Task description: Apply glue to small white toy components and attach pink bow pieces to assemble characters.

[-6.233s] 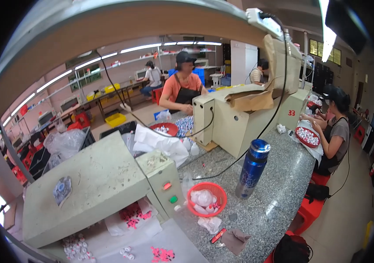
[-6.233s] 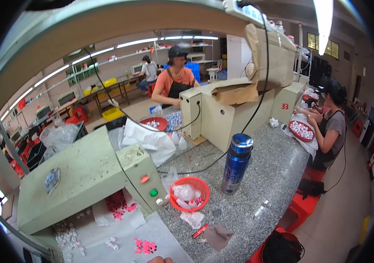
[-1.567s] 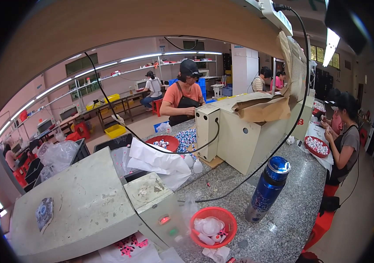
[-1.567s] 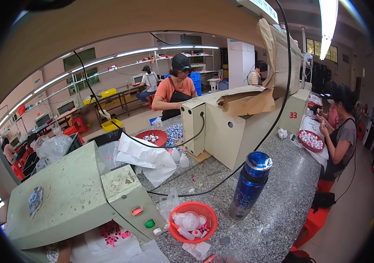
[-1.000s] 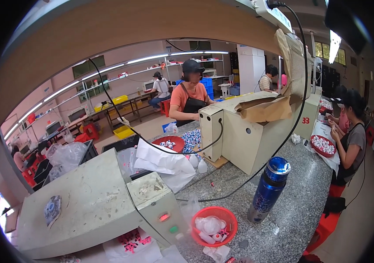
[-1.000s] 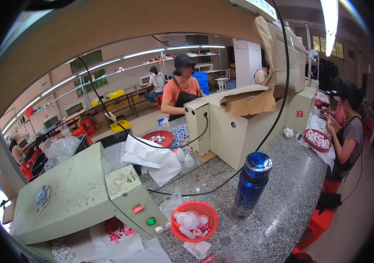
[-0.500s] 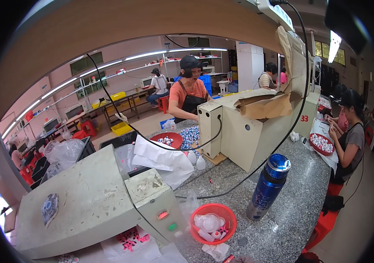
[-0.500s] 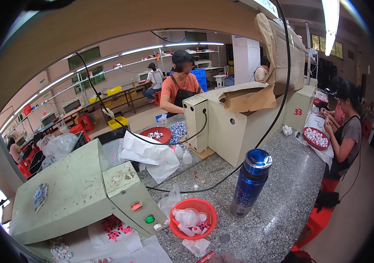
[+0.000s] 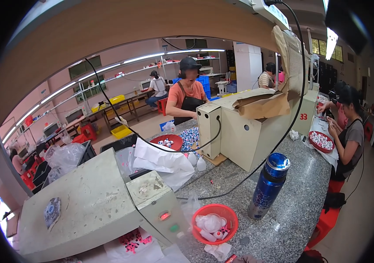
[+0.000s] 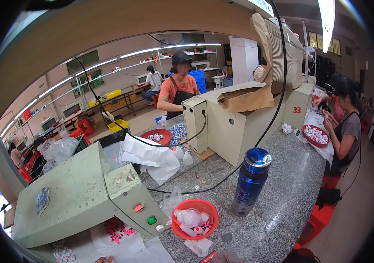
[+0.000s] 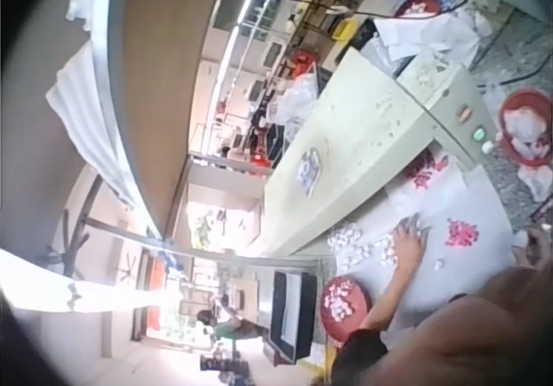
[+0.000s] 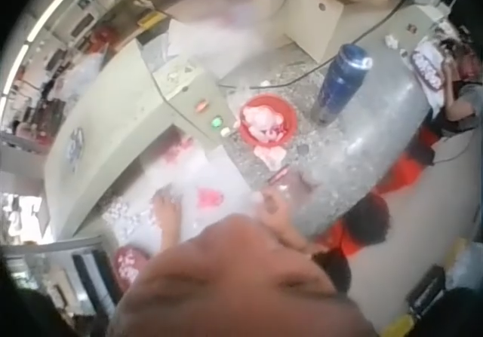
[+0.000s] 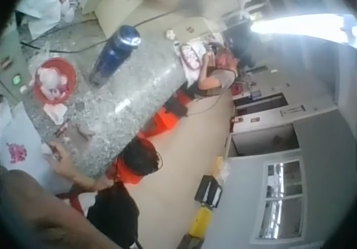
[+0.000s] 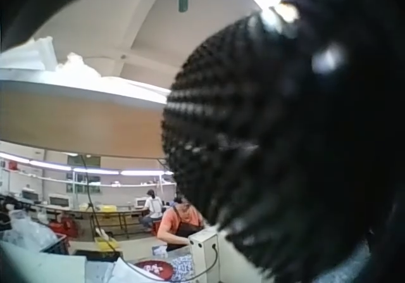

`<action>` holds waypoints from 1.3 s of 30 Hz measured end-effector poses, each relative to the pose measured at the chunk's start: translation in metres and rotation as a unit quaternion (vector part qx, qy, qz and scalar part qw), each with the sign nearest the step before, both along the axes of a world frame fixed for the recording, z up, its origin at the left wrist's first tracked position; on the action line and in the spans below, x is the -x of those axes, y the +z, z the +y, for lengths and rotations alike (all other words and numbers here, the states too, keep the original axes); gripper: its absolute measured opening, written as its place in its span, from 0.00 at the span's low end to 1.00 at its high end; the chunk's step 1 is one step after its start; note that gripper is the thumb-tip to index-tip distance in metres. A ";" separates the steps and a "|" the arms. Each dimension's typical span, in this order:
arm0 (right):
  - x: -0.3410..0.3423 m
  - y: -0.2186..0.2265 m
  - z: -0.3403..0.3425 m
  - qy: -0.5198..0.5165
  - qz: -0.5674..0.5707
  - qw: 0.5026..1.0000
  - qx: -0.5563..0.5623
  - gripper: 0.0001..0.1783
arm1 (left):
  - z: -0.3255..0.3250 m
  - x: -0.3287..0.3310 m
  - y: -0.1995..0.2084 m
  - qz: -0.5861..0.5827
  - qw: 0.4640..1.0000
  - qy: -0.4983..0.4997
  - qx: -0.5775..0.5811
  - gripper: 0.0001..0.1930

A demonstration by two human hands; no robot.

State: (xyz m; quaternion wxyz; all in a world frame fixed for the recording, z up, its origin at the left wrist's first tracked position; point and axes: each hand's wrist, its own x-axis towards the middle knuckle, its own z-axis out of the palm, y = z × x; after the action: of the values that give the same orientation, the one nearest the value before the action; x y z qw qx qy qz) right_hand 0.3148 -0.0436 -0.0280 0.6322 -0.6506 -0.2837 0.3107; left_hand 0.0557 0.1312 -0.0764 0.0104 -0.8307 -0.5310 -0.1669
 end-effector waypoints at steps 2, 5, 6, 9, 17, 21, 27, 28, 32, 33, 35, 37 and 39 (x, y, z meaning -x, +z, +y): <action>-0.001 -0.001 -0.001 -0.001 -0.004 1.000 0.003 0.18 | -0.002 0.001 -0.007 0.000 0.999 0.035 -0.003 0.21; 0.000 -0.003 0.001 -0.003 0.006 1.000 0.013 0.18 | -0.005 -0.001 -0.007 0.001 0.998 0.057 -0.006 0.19; 0.000 -0.003 0.000 -0.003 0.008 1.000 0.013 0.18 | -0.007 -0.003 -0.006 -0.002 0.998 0.064 -0.009 0.18; 0.001 -0.002 -0.003 -0.007 -0.015 1.000 0.020 0.17 | -0.011 -0.008 0.006 -0.023 0.997 0.071 0.016 0.17; -0.004 0.006 0.001 0.003 -0.022 1.000 -0.021 0.16 | -0.035 -0.010 0.005 -0.169 0.982 0.009 0.088 0.12; -0.004 0.007 0.002 0.016 0.003 1.000 0.008 0.17 | -0.056 -0.014 0.014 -0.208 0.973 0.017 0.094 0.11; 0.000 -0.015 0.006 0.021 0.013 1.000 -0.013 0.18 | -0.064 0.000 0.000 -0.189 0.977 0.051 0.079 0.12; 0.001 -0.025 0.006 0.024 0.032 0.999 -0.026 0.18 | -0.065 0.002 -0.002 -0.192 0.977 0.050 0.079 0.12; 0.004 -0.040 0.006 0.020 -0.004 1.000 -0.022 0.19 | -0.062 0.006 -0.010 -0.092 0.993 0.061 0.045 0.14; 0.006 -0.040 0.006 0.016 -0.028 0.999 -0.015 0.19 | -0.063 0.004 -0.005 -0.090 0.994 0.060 0.023 0.15; 0.008 -0.034 0.006 0.021 -0.030 0.999 -0.009 0.19 | -0.066 0.004 0.004 -0.085 0.995 0.057 -0.021 0.16; 0.011 -0.025 0.002 0.032 -0.028 0.999 0.005 0.17 | -0.067 0.016 -0.004 -0.088 0.994 0.045 -0.050 0.16; 0.013 -0.018 0.002 0.047 -0.031 0.998 0.005 0.17 | -0.064 0.025 -0.011 -0.086 0.991 0.024 -0.097 0.17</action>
State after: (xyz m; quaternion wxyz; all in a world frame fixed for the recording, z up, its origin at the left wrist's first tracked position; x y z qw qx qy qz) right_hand 0.3018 -0.0418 -0.0462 0.6048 -0.6490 -0.3314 0.3213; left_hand 0.0310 0.0668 -0.0878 0.0494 -0.7953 -0.5314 -0.2877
